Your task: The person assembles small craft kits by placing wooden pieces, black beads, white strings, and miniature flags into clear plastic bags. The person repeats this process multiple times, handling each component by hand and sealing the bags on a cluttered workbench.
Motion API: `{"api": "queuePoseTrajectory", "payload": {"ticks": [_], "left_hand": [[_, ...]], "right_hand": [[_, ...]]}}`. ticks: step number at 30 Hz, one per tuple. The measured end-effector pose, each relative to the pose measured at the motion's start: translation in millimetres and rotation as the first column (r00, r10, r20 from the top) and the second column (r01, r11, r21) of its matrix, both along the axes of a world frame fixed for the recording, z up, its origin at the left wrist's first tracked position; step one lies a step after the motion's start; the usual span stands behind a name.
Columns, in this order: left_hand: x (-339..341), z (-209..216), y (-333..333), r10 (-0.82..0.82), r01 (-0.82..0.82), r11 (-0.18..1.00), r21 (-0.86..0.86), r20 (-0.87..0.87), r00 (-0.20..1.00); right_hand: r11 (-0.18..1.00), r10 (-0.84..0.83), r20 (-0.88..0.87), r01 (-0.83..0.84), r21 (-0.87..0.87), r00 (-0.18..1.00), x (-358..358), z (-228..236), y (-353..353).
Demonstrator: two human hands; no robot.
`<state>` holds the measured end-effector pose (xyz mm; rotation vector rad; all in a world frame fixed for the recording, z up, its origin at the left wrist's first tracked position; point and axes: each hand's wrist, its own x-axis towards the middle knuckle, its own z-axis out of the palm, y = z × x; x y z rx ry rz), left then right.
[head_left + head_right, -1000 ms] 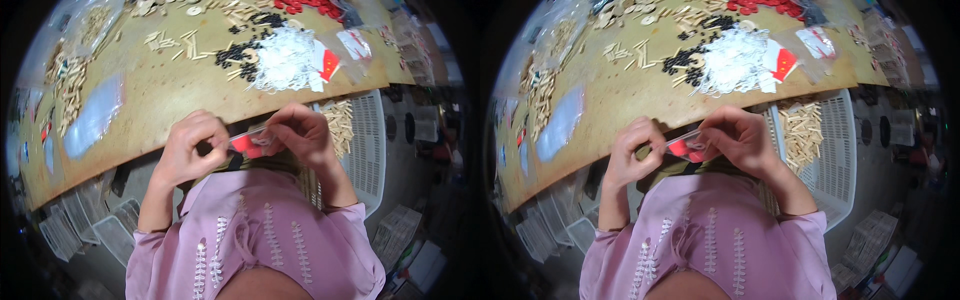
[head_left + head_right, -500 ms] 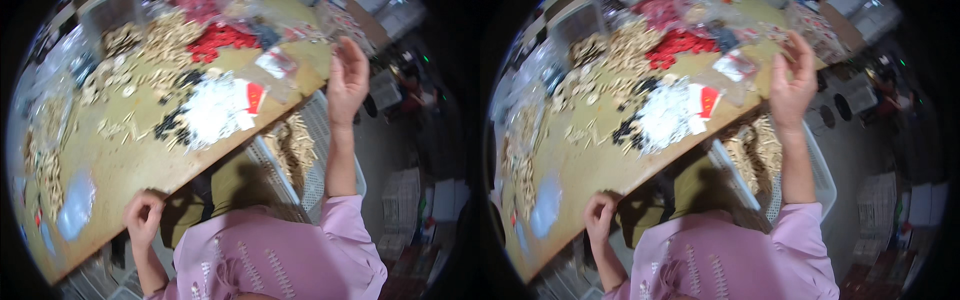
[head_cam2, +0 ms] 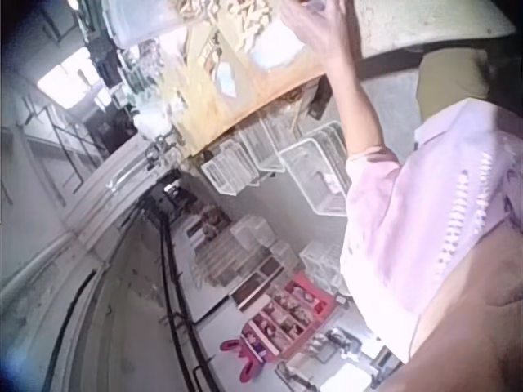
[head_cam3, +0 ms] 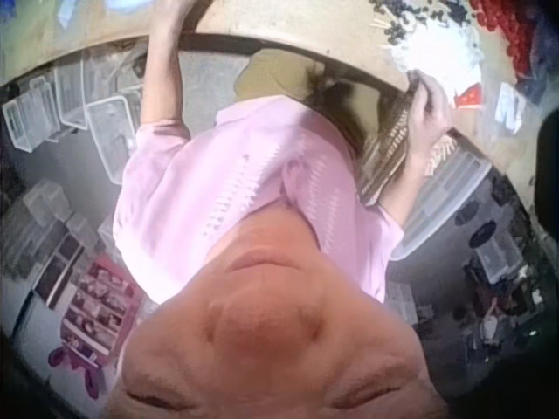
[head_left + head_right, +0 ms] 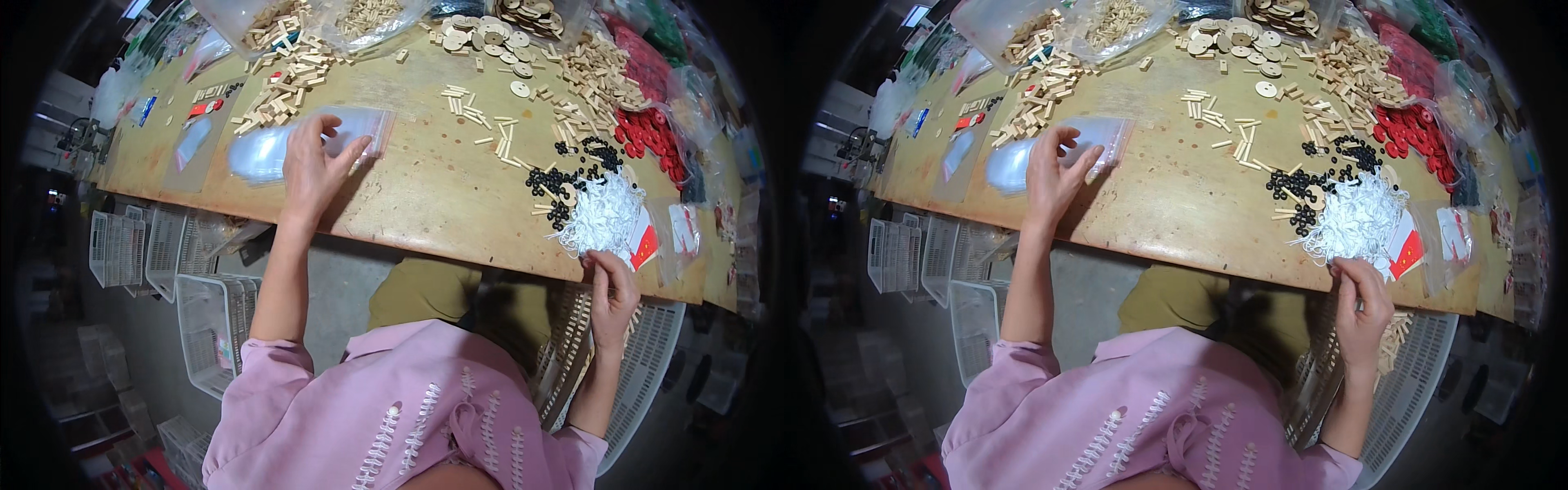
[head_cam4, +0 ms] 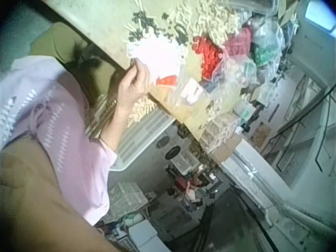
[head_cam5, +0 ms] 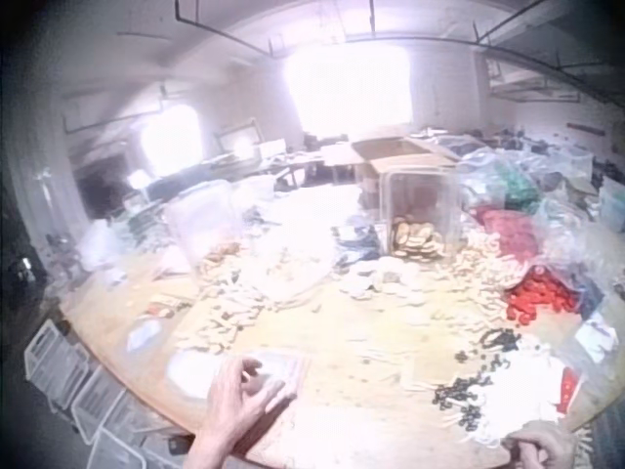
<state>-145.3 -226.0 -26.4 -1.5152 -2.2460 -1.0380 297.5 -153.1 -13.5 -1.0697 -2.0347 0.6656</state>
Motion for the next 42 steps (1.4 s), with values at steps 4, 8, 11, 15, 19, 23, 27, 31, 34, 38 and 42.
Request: {"api": "queuePoseTrajectory", "payload": {"ticks": [4,8,11,15,19,23,27,31,34,38,42], "left_hand": [[-21.8,-10.0,8.3,0.019,0.044,0.971,-0.234,0.258,0.966],[-24.2,-16.9,4.1,0.023,0.023,0.993,-0.116,0.380,0.925],[-6.2,-5.8,0.5,-0.086,0.079,0.996,0.050,0.173,0.981],[64.3,21.2,-10.6,-0.402,0.384,0.915,0.123,0.208,0.892],[116.2,29.8,-18.8,-0.638,0.631,0.766,0.120,0.265,0.723],[128.6,17.8,-12.6,-0.643,0.655,0.755,0.044,0.249,0.724],[155.6,8.8,-10.2,-0.574,0.619,0.775,0.127,0.549,0.607],[177.9,13.9,-9.9,-0.616,0.683,0.715,0.150,0.597,0.513],[180.0,10.0,-6.1,-0.620,0.675,0.732,0.094,0.503,0.602],[183.8,13.6,-7.2,-0.522,0.626,0.778,-0.058,0.495,0.695],[180.2,11.7,-2.7,-0.528,0.572,0.820,0.007,0.393,0.753]], "right_hand": [[0.994,0.107,0.053,-0.109,0.031,0.993,-17.1,-2.0,-1.6],[0.992,0.074,-0.062,-0.080,-0.100,0.995,-38.7,-4.8,-14.1],[0.921,0.107,-0.220,-0.180,-0.345,0.970,-54.7,-4.7,-19.0],[0.637,0.049,-0.479,-0.397,-0.661,0.876,-92.5,5.7,-18.9],[0.438,0.108,-0.584,-0.566,-0.698,0.804,-105.9,7.3,-10.6],[0.461,0.087,-0.559,-0.531,-0.711,0.825,-90.4,3.7,-18.1],[0.572,0.089,-0.542,-0.488,-0.659,0.836,-79.3,-7.3,-25.7],[0.659,-0.013,-0.580,-0.429,-0.617,0.814,-81.5,-9.0,-30.9],[0.694,-0.054,-0.540,-0.357,-0.625,0.840,-81.6,-8.8,-31.1],[0.691,-0.012,-0.432,-0.305,-0.656,0.902,-79.6,-11.0,-33.5],[0.615,-0.022,-0.389,-0.294,-0.731,0.921,-79.1,-11.8,-33.5]]}}
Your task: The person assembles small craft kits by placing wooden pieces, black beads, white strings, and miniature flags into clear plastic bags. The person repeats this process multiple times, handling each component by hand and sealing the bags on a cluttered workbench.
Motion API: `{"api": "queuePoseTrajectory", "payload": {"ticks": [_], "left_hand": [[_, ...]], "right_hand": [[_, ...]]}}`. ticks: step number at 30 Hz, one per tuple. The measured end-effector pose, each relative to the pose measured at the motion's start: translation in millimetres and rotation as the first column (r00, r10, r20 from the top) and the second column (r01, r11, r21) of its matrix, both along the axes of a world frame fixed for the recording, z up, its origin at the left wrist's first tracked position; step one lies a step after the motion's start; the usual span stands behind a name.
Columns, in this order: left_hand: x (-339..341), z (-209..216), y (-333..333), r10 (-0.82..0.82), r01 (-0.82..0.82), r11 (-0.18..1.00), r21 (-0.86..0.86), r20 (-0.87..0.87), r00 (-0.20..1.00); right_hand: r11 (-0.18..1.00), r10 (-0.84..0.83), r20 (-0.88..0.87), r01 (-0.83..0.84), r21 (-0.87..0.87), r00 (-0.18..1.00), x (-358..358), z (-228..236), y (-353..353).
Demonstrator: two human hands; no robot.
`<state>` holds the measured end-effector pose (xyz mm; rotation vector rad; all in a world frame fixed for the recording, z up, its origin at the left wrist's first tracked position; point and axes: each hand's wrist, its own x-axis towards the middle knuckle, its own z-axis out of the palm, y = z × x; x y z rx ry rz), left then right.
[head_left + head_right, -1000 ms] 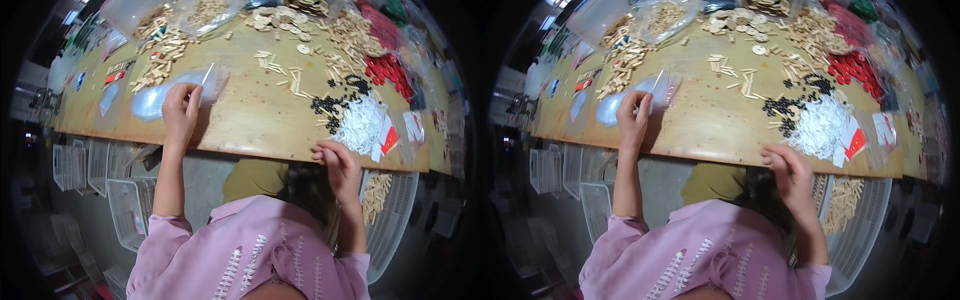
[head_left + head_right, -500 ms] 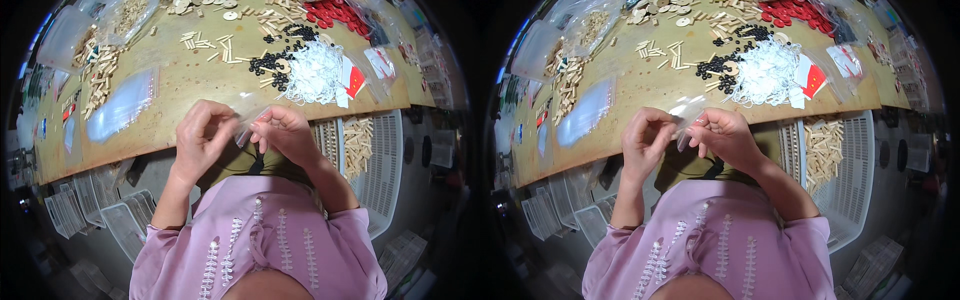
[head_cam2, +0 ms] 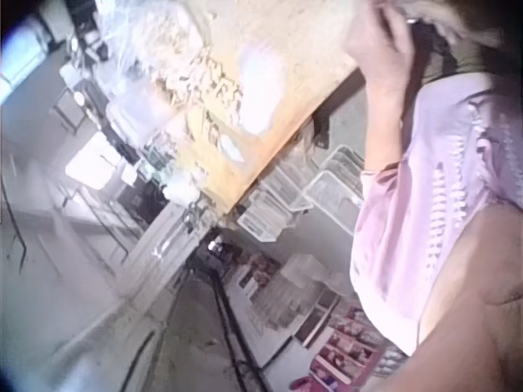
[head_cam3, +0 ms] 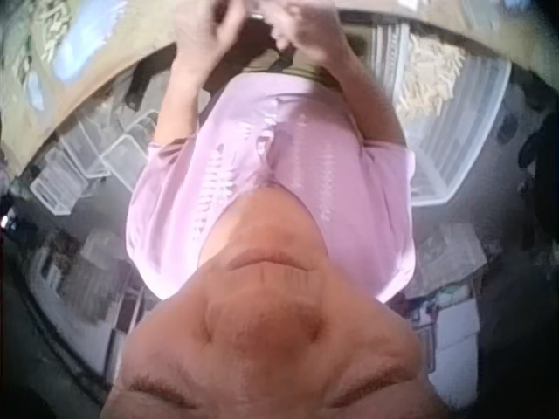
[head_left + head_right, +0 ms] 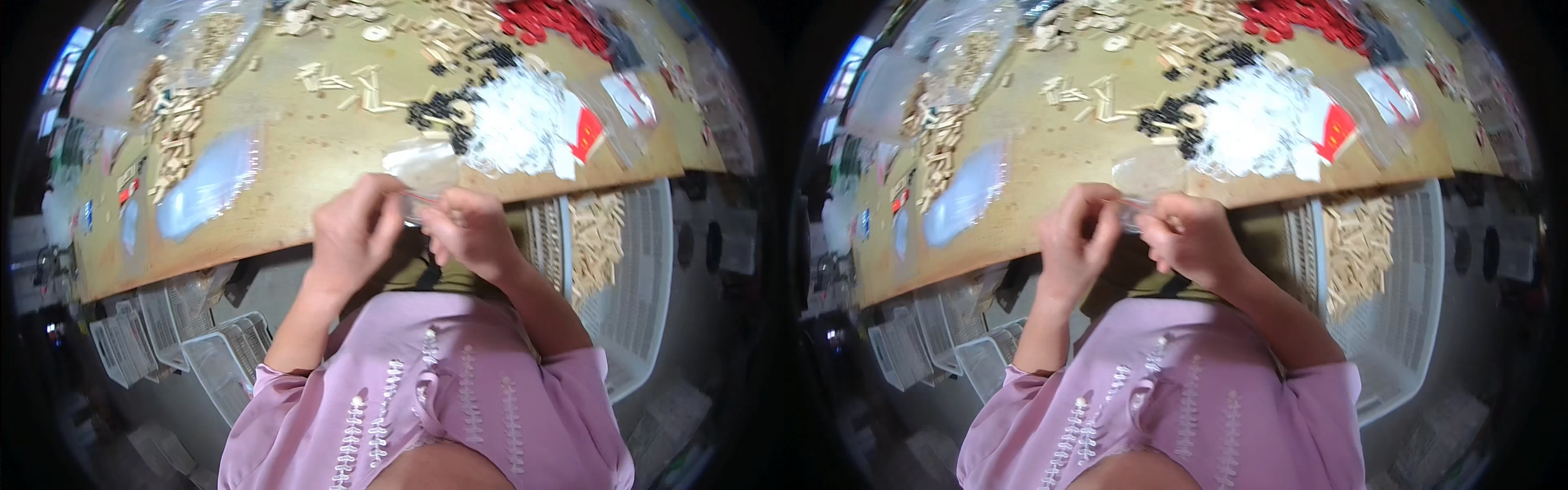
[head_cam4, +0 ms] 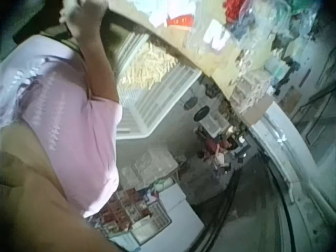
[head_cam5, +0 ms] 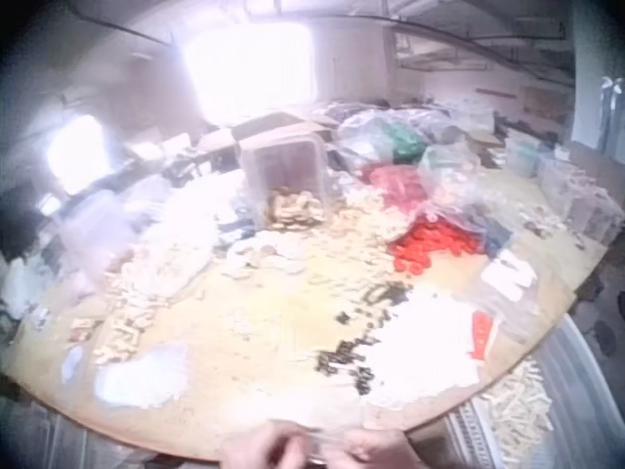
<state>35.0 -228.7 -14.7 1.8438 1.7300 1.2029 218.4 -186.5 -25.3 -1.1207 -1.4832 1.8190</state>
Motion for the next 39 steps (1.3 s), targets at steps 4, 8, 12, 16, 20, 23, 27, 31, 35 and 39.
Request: {"api": "queuePoseTrajectory", "payload": {"ticks": [4,8,12,16,20,23,27,31,35,39], "left_hand": [[-4.3,5.4,-0.4,-0.319,0.361,0.921,0.146,-0.249,0.915],[-10.4,0.0,-6.4,-0.311,0.368,0.918,0.145,-0.309,0.899],[-27.0,9.0,-13.6,-0.310,0.366,0.920,0.142,-0.310,0.899],[-47.8,24.7,-22.4,-0.398,0.438,0.896,0.074,-0.303,0.866],[-83.3,31.1,-12.8,-0.440,0.446,0.894,0.040,-0.112,0.891],[-152.9,45.4,20.5,-0.010,-0.006,0.999,-0.054,-0.285,0.958],[-283.0,22.0,62.9,0.403,-0.449,0.887,0.106,-0.650,0.644],[-335.7,-2.5,84.0,0.223,-0.388,0.917,-0.088,-0.694,0.685],[-329.6,-3.8,88.5,0.175,-0.298,0.953,-0.050,-0.711,0.681],[-333.9,5.2,90.7,0.137,-0.295,0.951,-0.092,-0.728,0.671]], "right_hand": [[0.986,-0.025,-0.110,0.006,-0.168,0.994,16.6,1.5,5.5],[0.971,-0.009,-0.076,-0.010,-0.239,0.997,25.3,-4.5,11.6],[0.536,-0.170,-0.049,0.134,0.834,0.984,-0.3,8.1,-0.9],[0.271,0.050,0.288,-0.290,0.918,0.956,-0.4,26.1,2.8],[0.263,0.116,0.296,-0.317,0.911,0.948,-2.4,20.2,14.9],[0.274,0.108,0.278,-0.297,0.915,0.955,-5.2,15.7,14.3],[0.396,0.134,0.243,-0.276,0.876,0.961,-6.6,11.8,3.1],[0.433,0.111,0.213,-0.240,0.869,0.971,-8.9,9.6,1.9],[0.448,0.121,0.227,-0.257,0.856,0.966,-11.4,12.5,4.3],[0.445,0.130,0.307,-0.332,0.832,0.943,-23.8,30.3,9.4]]}}
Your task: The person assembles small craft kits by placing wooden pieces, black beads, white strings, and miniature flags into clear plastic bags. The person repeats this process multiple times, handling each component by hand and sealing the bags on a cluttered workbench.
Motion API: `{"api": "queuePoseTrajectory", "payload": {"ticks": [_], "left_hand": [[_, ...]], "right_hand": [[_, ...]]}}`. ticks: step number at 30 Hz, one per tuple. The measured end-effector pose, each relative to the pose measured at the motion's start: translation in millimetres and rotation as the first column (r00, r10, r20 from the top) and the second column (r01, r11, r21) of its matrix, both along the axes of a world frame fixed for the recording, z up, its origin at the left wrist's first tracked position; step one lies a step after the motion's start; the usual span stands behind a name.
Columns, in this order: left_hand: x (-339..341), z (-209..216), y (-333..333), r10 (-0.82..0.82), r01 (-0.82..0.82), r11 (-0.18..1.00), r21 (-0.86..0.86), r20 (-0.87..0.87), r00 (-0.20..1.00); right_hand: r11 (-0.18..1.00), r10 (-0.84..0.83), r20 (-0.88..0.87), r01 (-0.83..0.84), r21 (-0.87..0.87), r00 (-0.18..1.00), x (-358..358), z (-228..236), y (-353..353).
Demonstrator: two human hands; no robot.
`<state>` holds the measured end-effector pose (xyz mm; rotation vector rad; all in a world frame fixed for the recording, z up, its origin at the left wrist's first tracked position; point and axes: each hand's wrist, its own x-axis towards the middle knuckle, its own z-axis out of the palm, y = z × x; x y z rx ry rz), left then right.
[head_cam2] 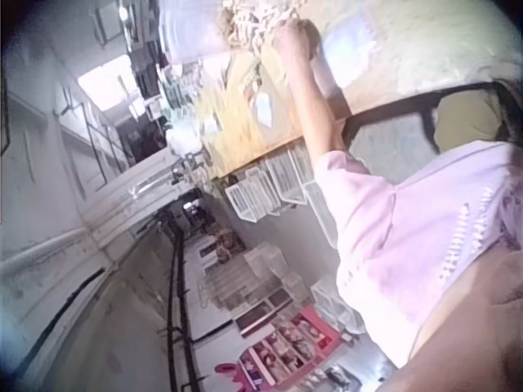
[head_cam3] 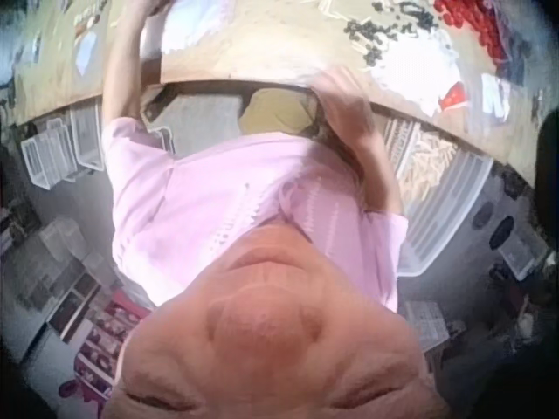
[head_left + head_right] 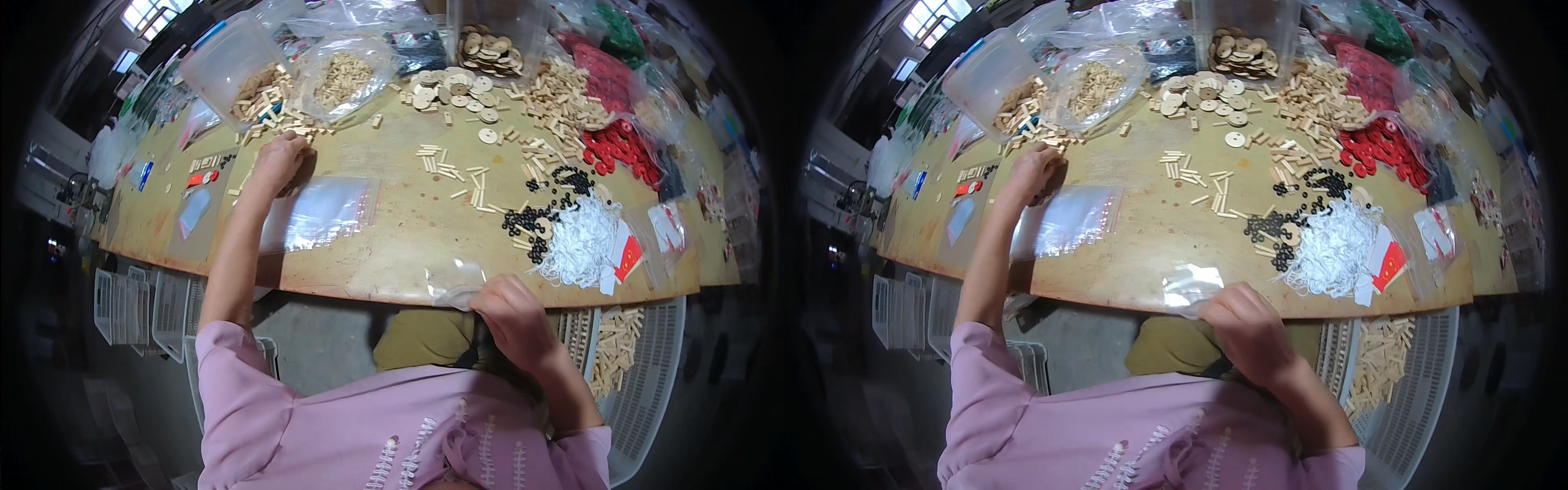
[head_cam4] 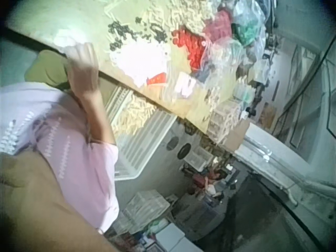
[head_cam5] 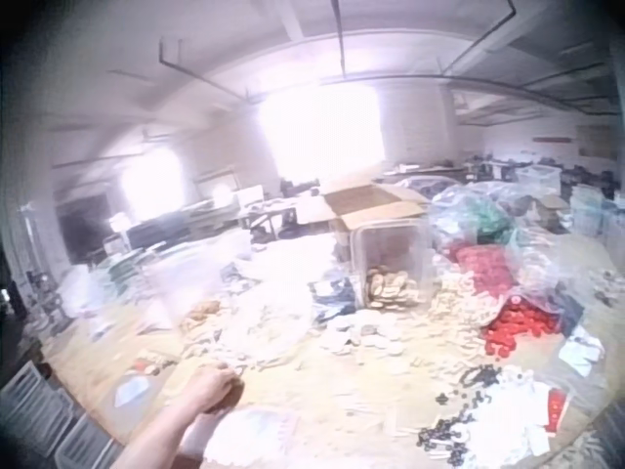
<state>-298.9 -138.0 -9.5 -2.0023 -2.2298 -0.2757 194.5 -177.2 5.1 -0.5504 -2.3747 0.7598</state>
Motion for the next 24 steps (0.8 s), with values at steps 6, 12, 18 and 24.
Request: {"api": "queuePoseTrajectory", "payload": {"ticks": [6,12,18,24], "left_hand": [[94.3,37.0,-17.9,-0.297,0.087,0.955,0.284,0.897,0.328],[229.8,72.9,-58.3,-0.610,0.511,0.768,0.386,0.684,0.400],[247.0,66.2,-49.7,-0.641,0.597,0.752,0.280,0.525,0.560],[235.4,59.5,-8.8,-0.509,0.547,0.798,0.254,0.769,0.386]], "right_hand": [[0.999,-0.040,-0.081,0.041,0.012,0.996,-14.5,17.0,11.7],[0.999,0.032,-0.149,-0.038,-0.037,0.988,-31.0,23.7,23.5],[0.990,0.037,-0.154,-0.057,-0.125,0.987,-13.1,16.9,22.1],[0.991,-0.066,-0.195,0.041,-0.129,0.979,1.7,-3.6,27.5]]}}
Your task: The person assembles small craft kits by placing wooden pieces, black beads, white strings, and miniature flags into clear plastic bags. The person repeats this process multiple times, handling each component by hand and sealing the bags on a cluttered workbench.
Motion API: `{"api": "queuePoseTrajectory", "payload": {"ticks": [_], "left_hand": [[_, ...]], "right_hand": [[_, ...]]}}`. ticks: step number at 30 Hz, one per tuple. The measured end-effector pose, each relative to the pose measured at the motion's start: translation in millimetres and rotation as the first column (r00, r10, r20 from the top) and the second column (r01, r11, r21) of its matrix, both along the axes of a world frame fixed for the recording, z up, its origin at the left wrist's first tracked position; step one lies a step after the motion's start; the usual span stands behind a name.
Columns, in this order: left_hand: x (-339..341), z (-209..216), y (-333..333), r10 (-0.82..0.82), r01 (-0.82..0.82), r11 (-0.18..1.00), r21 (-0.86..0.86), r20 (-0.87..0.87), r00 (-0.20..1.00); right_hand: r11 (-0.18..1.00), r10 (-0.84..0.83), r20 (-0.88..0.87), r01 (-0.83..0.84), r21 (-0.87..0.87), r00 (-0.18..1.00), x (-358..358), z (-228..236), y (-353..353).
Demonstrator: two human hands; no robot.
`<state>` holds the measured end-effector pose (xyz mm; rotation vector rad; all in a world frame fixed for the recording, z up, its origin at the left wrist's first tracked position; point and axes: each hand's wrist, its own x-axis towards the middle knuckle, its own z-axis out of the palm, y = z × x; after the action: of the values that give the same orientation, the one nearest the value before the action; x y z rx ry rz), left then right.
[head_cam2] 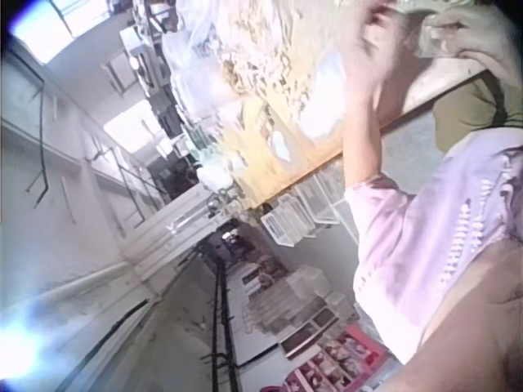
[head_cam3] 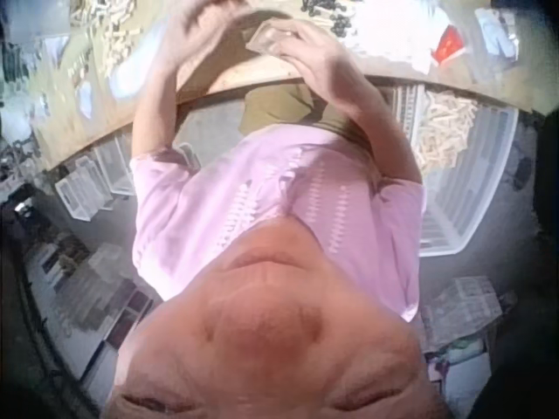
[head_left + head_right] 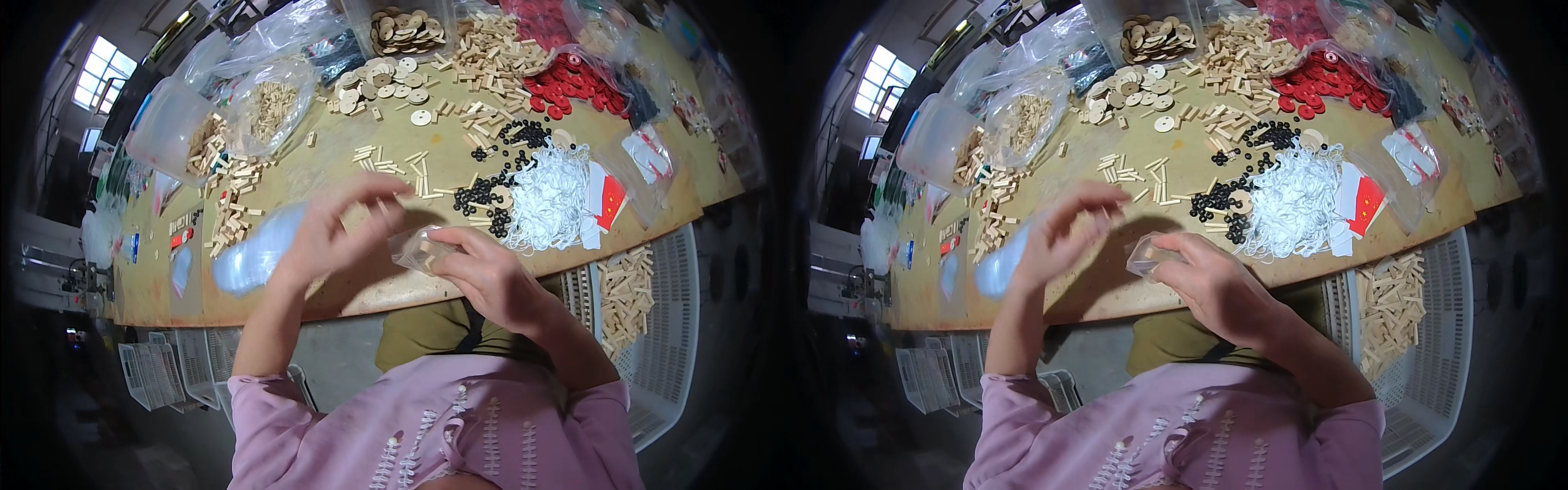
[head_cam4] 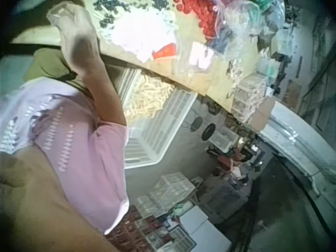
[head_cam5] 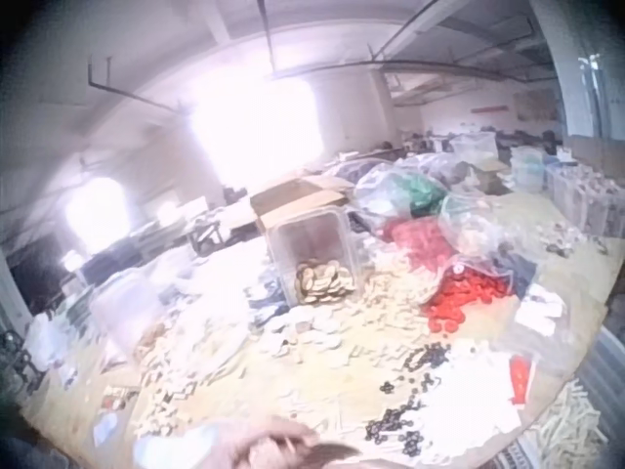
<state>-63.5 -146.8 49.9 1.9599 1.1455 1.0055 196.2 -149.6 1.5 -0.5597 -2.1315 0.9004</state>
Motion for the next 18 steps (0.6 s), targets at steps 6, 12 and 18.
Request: {"api": "queuePoseTrajectory", "payload": {"ticks": [6,12,18], "left_hand": [[-121.4,-77.5,140.9,0.389,-0.316,0.919,0.237,-0.401,0.830],[-166.6,-102.8,236.0,0.540,-0.466,0.841,0.276,-0.473,0.695],[-202.3,-121.3,293.3,0.555,-0.501,0.831,0.240,-0.335,0.761]], "right_hand": [[0.981,-0.040,0.050,0.030,0.193,0.998,1.3,-28.6,1.9],[0.987,-0.056,0.033,0.050,0.151,0.998,3.4,-38.8,6.6],[0.992,-0.036,0.040,0.031,0.125,0.999,2.9,-32.6,6.7]]}}
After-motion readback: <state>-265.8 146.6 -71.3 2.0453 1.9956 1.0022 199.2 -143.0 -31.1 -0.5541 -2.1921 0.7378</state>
